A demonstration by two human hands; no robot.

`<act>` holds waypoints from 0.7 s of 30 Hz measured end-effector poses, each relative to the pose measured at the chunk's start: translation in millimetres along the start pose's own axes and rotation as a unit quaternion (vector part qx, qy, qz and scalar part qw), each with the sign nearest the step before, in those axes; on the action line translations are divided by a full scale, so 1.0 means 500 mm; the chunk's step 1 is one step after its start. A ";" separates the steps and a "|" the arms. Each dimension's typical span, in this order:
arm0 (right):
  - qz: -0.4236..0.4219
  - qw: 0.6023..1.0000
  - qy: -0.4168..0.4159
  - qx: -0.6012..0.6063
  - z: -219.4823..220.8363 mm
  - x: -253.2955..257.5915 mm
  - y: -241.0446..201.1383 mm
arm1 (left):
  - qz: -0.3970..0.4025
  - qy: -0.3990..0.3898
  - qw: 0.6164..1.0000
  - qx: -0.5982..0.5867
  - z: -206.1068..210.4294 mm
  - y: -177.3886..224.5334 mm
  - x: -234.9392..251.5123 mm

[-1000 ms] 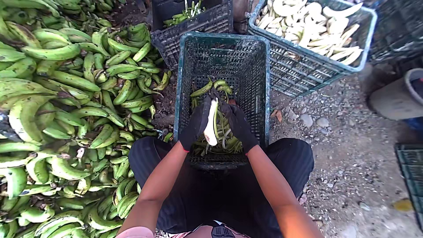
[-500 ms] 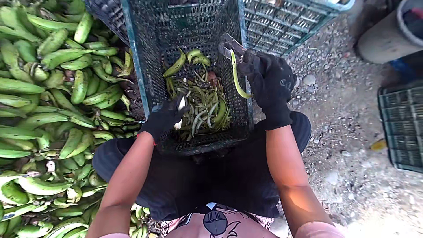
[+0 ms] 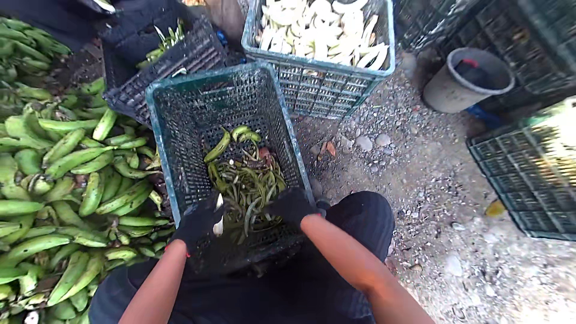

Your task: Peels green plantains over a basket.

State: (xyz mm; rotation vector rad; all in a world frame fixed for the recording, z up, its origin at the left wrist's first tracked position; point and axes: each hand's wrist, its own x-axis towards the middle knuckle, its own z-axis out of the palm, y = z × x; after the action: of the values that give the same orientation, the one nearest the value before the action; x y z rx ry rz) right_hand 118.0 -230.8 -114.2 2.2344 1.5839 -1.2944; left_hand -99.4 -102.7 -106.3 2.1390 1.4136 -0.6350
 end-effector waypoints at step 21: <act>-0.035 0.990 0.034 0.133 -0.038 -0.099 0.057 | 0.186 -0.012 0.910 -0.370 -0.196 0.205 0.181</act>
State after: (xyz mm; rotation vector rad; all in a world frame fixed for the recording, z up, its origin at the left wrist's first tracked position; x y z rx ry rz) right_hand 147.5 -269.2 -78.5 2.4192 1.6108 -1.5459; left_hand 38.6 -12.7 -72.3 1.6850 0.9612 0.0378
